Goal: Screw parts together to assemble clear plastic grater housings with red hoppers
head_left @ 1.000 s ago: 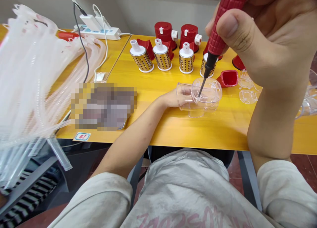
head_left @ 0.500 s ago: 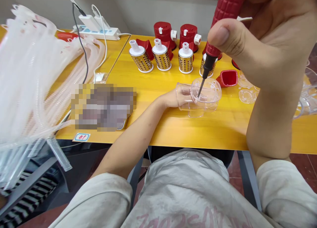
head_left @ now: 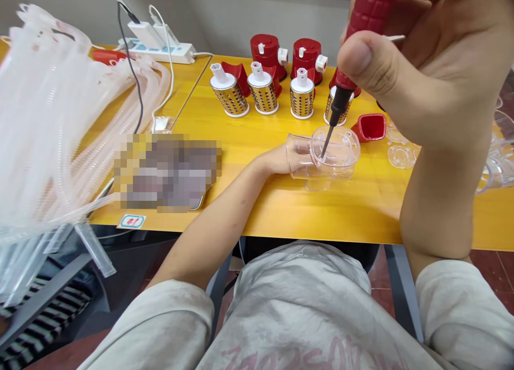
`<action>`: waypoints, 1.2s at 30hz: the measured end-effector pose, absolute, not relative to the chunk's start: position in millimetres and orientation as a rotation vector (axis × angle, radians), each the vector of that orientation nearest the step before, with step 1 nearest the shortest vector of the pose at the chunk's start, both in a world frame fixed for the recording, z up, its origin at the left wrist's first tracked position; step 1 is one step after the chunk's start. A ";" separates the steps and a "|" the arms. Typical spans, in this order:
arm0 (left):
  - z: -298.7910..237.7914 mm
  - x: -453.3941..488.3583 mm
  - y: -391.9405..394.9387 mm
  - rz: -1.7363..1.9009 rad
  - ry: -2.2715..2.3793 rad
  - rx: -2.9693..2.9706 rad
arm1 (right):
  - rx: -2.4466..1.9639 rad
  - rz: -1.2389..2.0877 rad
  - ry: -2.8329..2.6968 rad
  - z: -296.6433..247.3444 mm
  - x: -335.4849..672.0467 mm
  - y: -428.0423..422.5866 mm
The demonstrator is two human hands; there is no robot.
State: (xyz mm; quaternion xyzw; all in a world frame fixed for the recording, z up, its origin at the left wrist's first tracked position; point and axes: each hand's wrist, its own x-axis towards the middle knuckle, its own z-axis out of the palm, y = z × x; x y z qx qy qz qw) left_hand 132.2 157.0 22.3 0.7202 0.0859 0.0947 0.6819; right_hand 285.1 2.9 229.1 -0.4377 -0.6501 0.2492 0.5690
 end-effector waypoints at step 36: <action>28.8 129.1 160.7 0.232 0.170 1.750 | -1.033 0.730 -1.518 200.3 305.1 17.3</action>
